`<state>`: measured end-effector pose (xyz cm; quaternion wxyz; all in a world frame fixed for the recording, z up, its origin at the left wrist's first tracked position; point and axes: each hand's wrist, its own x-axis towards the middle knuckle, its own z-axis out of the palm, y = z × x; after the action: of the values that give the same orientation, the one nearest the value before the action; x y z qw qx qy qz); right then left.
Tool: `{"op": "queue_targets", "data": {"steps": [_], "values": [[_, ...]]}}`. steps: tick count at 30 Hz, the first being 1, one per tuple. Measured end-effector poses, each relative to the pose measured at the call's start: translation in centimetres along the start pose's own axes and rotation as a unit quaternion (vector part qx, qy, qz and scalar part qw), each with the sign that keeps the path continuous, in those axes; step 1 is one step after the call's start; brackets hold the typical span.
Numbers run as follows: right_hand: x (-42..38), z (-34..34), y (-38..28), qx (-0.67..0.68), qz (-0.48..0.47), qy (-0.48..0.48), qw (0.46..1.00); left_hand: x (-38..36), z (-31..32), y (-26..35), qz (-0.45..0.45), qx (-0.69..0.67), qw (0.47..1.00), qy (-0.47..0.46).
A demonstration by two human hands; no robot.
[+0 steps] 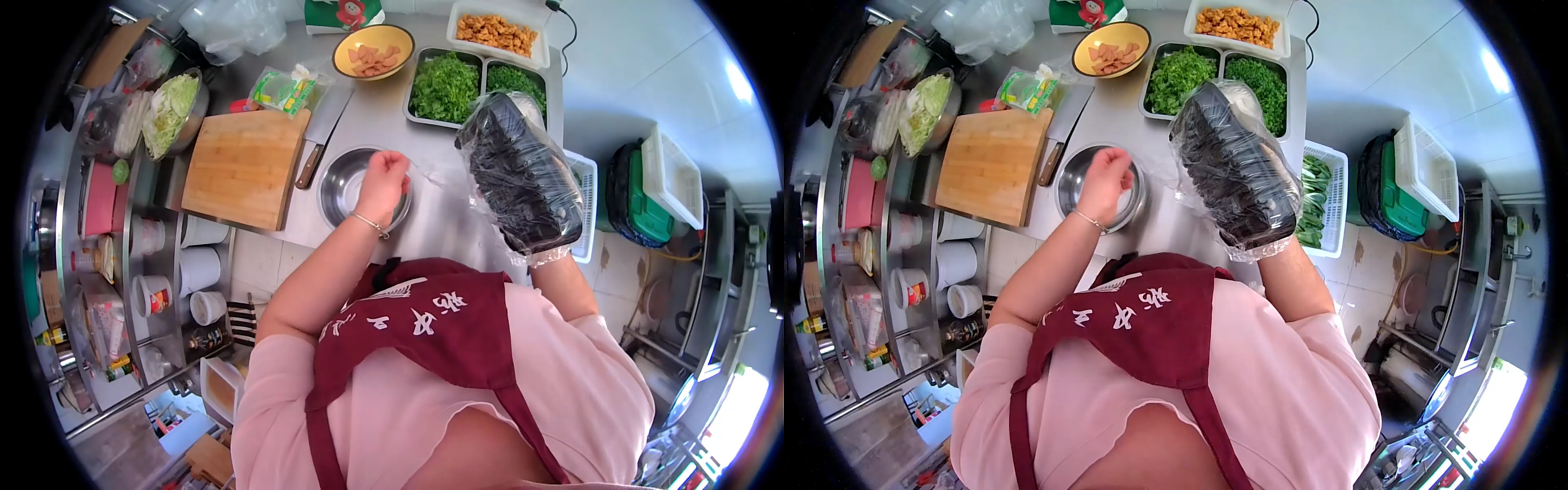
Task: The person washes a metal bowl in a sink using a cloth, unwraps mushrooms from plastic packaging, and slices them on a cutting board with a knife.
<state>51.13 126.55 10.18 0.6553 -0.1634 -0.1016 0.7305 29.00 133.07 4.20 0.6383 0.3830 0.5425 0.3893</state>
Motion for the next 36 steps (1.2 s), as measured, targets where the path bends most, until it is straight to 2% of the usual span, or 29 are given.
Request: {"op": "queue_targets", "data": {"steps": [1, 2, 3, 4, 5, 6, 7, 8, 9, 11, 12, 14, 18, 19, 20, 21, 23, 24, 26, 27, 29, 30, 31, 33, 36], "values": [[-0.2, 0.5, -0.2, 0.07, 0.025, -0.031, 0.997, -0.4, 0.0, 0.6, -0.002, 0.001, 1.0, 0.001], [-0.1, 0.1, 0.3, 0.024, 0.024, 0.03, 0.999, -1.3, 0.1, 1.8, 0.005, -0.004, 0.997, -0.075], [0.3, -1.6, 0.7, 0.025, 0.026, 0.033, 0.999, -2.1, 0.3, 2.9, 0.012, -0.011, 0.989, -0.149], [1.0, -4.1, 0.9, 0.045, 0.051, -0.035, 0.997, -2.8, 0.6, 3.7, -0.034, 0.008, 0.973, -0.229], [1.3, -5.4, 1.1, 0.065, 0.076, -0.103, 0.99, -3.3, 1.0, 3.8, -0.035, 0.007, 0.973, -0.227], [0.3, -3.5, 1.0, 0.001, 0.054, -0.003, 0.999, -3.8, 1.5, 3.7, -0.067, 0.033, 0.96, -0.272], [1.8, -8.0, 1.2, -0.117, 0.013, 0.032, 0.993, -4.0, 1.8, 3.7, -0.098, 0.059, 0.942, -0.315], [2.0, -7.9, 1.2, -0.133, 0.005, 0.026, 0.991, -4.0, 1.6, 3.4, -0.081, 0.038, 0.941, -0.327], [2.0, -7.8, 1.2, -0.149, -0.003, 0.021, 0.989, -3.9, 1.4, 3.2, -0.083, 0.039, 0.94, -0.329], [3.0, -10.9, 1.0, -0.03, 0.089, -0.054, 0.994, -3.9, 1.3, 3.1, -0.077, -0.075, 0.951, -0.289], [2.9, -11.6, 0.9, -0.002, 0.11, 0.023, 0.994, -3.9, 1.1, 3.1, -0.08, -0.075, 0.951, -0.291], [2.4, -12.2, 0.8, 0.018, 0.119, 0.03, 0.992, -3.7, 0.7, 3.1, -0.101, -0.122, 0.948, -0.276], [1.2, -11.1, 1.1, 0.041, 0.144, 0.06, 0.987, -2.6, 0.2, 1.6, -0.124, -0.095, 0.953, -0.258], [1.0, -10.7, 1.3, 0.061, 0.151, 0.073, 0.984, -2.2, 0.3, 0.8, -0.121, -0.125, 0.954, -0.243], [0.7, -10.3, 1.2, -0.001, 0.154, 0.105, 0.983, -2.0, 0.5, 0.3, -0.117, -0.155, 0.954, -0.227], [1.3, -12.5, 1.5, -0.017, 0.179, 0.119, 0.977, -2.0, 0.5, 0.0, -0.12, -0.155, 0.954, -0.228], [1.6, -15.2, 1.4, -0.142, 0.204, 0.133, 0.959, -1.8, 0.3, -0.3, -0.156, -0.17, 0.955, -0.184], [1.6, -15.4, 1.7, -0.142, 0.204, 0.133, 0.959, -1.3, -0.1, -0.9, -0.158, -0.169, 0.955, -0.185], [1.8, -15.7, 2.2, -0.264, 0.147, 0.135, 0.944, -0.3, -0.8, -2.3, -0.117, -0.107, 0.958, -0.238], [1.9, -15.7, 2.4, -0.264, 0.147, 0.135, 0.944, -0.3, -1.0, -2.6, -0.117, -0.107, 0.958, -0.238], [2.1, -15.7, 2.9, -0.346, 0.123, 0.122, 0.922, -0.4, -1.0, -3.0, -0.148, -0.154, 0.952, -0.217], [2.1, -15.6, 3.3, -0.403, 0.109, 0.145, 0.897, -0.5, -1.0, -3.0, -0.149, -0.154, 0.952, -0.216], [2.3, -16.0, 3.7, -0.402, 0.11, 0.145, 0.897, -0.6, -1.1, -2.9, -0.163, -0.133, 0.955, -0.207], [2.8, -16.1, 4.4, -0.497, 0.087, 0.113, 0.856, -0.7, -0.9, -3.0, -0.179, -0.113, 0.957, -0.198], [3.0, -16.5, 5.4, -0.548, 0.053, 0.134, 0.824, -0.7, -0.7, -3.8, -0.2, -0.084, 0.96, -0.175]]}}
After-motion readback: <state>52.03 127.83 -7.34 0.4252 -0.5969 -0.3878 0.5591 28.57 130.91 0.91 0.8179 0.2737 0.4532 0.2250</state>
